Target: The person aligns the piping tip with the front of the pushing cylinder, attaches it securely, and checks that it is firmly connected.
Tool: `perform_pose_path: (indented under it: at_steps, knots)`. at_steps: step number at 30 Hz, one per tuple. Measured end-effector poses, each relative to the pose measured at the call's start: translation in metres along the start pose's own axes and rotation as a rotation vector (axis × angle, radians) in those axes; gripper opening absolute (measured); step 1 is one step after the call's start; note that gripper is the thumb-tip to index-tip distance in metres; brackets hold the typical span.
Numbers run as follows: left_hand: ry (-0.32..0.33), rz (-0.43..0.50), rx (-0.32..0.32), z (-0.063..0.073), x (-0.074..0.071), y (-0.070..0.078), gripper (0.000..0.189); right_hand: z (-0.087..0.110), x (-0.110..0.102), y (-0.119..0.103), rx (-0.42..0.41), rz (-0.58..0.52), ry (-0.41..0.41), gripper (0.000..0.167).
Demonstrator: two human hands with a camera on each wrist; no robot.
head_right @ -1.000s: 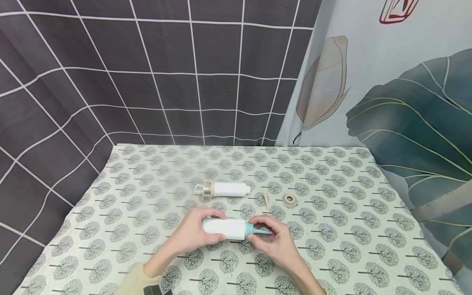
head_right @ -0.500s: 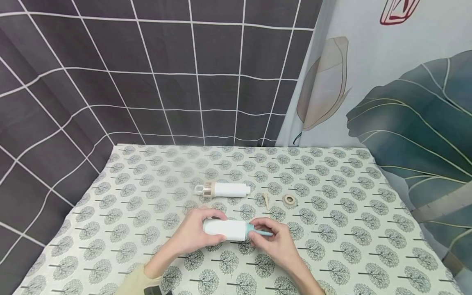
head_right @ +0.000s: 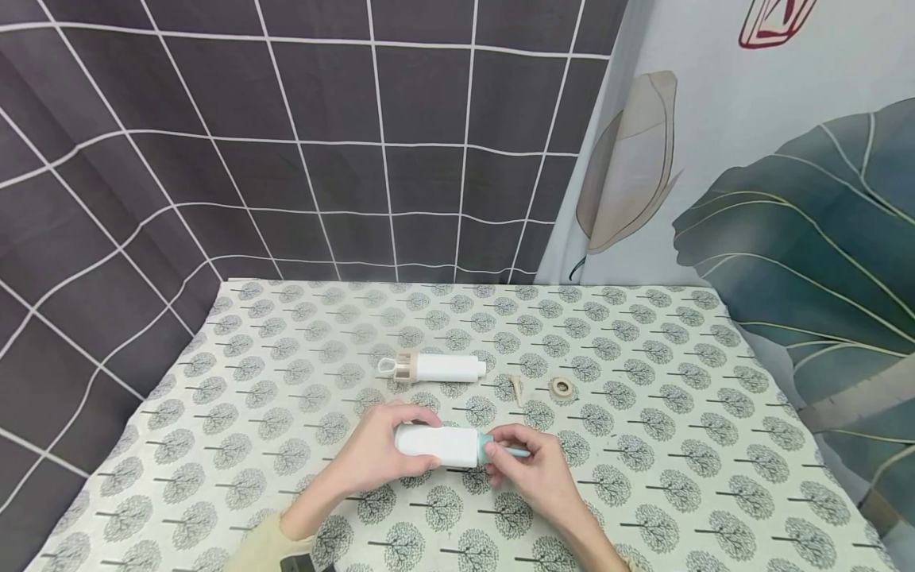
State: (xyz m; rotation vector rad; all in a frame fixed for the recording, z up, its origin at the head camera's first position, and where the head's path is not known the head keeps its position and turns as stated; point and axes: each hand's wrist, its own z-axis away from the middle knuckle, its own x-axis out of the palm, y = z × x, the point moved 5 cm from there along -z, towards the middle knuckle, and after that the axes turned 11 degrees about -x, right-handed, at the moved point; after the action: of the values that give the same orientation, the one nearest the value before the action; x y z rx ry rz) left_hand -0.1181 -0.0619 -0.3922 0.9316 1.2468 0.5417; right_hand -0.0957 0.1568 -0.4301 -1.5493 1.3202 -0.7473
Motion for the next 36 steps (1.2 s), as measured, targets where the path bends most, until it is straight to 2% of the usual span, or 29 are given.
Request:
perform_pose_path:
  at_steps: [8,14,17,21,27,36]
  knots:
    - [0.002,0.003,-0.004,-0.0002,0.0001,-0.0009,0.041,-0.0036,-0.0006,-0.0023,-0.095,0.096,0.035,0.019]
    - [-0.006,0.005,-0.008,-0.0006,0.0000,-0.0009,0.041,-0.0054,-0.0012,-0.0005,-0.076,0.017,0.049,0.037]
    - [-0.008,0.004,-0.014,-0.0006,-0.0004,-0.0008,0.041,-0.0062,-0.0008,-0.0027,-0.128,0.007,0.017,0.044]
    - [-0.013,0.000,-0.026,-0.0002,-0.0010,-0.0012,0.042,-0.0056,-0.0002,-0.0079,-0.252,0.008,-0.027,0.052]
    - [-0.016,-0.008,-0.034,-0.0005,-0.0016,-0.0014,0.042,-0.0060,0.0017,-0.0087,-0.329,-0.043,-0.078,0.048]
    - [-0.013,-0.007,-0.015,-0.0010,-0.0005,-0.0012,0.040,-0.0046,0.0022,-0.0071,-0.327,-0.049,-0.085,0.045]
